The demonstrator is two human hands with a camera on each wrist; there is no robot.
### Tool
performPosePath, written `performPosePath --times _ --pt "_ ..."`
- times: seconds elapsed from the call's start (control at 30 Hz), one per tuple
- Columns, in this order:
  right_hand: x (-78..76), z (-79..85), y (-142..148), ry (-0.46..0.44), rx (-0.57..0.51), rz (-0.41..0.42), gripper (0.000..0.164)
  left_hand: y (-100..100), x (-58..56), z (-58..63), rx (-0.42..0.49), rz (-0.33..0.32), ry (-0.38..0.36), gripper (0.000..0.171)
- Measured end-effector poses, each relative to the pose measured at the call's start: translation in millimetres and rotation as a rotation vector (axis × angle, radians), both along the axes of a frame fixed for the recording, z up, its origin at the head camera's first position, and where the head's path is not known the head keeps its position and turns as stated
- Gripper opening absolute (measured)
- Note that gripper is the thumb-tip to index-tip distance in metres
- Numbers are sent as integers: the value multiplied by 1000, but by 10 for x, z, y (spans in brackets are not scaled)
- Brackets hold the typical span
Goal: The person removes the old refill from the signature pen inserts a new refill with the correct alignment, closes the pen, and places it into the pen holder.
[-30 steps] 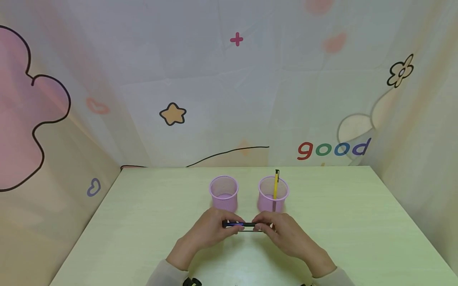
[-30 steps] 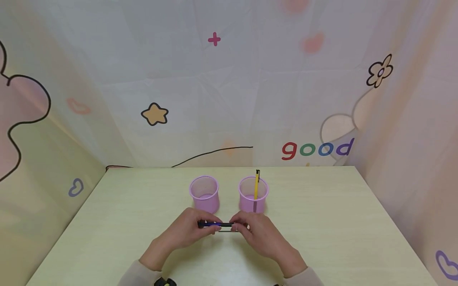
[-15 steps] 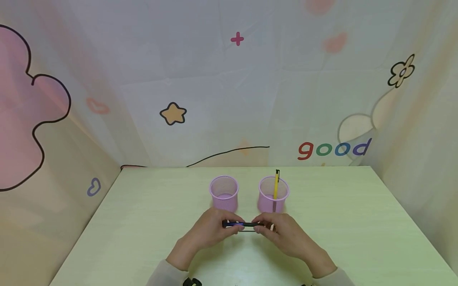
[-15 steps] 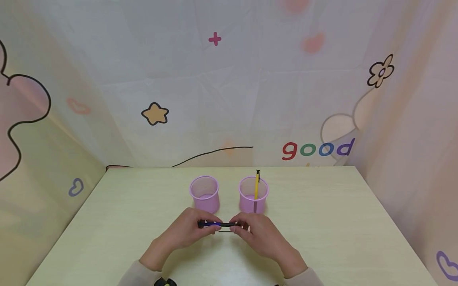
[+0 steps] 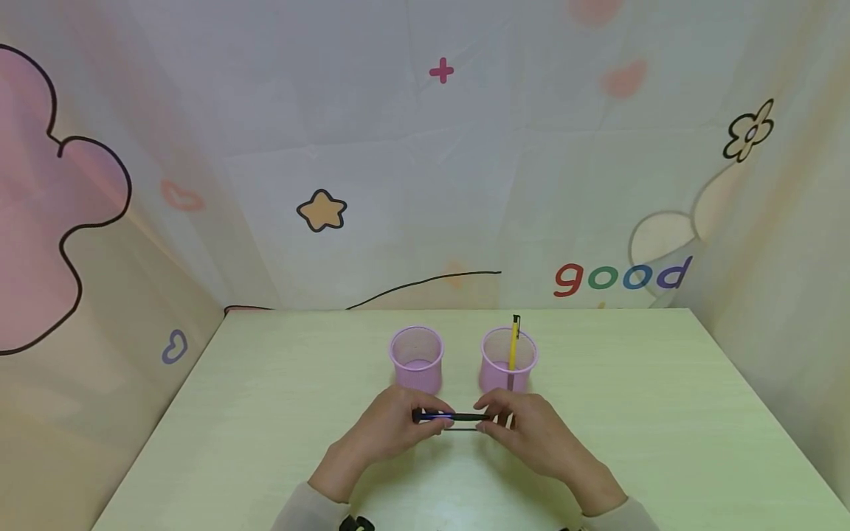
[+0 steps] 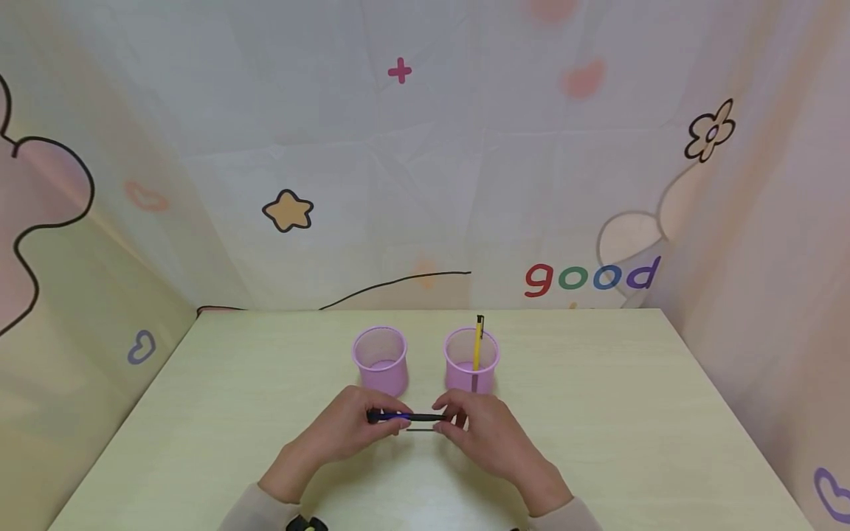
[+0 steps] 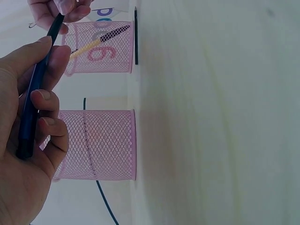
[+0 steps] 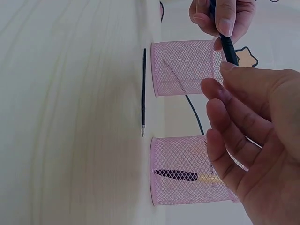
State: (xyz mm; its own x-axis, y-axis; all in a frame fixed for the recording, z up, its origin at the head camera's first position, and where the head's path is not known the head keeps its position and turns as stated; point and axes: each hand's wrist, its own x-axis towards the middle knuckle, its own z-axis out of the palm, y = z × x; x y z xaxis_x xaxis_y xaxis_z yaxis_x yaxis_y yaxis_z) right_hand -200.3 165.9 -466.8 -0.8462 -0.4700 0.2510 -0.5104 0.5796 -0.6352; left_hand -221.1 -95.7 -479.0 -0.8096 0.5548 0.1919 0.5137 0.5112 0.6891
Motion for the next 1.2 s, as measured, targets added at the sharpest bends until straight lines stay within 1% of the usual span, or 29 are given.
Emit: performPosePath --times 0.17,0.4,0.67,0.83,0.93,1.2 --pt "-17 -7 3 -20 -4 -10 9 0 1 7 14 -5 -2 12" --pt "-17 -9 4 -40 -3 -28 7 3 0 -5 14 -7 -2 12" --pt "-20 -15 12 -44 11 -28 5 6 4 12 6 -2 -5 12" --pt "-15 -9 15 -47 14 -22 9 9 16 29 2 0 -7 11" --pt "-13 -4 17 -55 10 -15 7 12 17 30 1 0 -8 11" --pt "-5 20 21 -74 17 -2 7 15 14 37 -13 2 16 12"
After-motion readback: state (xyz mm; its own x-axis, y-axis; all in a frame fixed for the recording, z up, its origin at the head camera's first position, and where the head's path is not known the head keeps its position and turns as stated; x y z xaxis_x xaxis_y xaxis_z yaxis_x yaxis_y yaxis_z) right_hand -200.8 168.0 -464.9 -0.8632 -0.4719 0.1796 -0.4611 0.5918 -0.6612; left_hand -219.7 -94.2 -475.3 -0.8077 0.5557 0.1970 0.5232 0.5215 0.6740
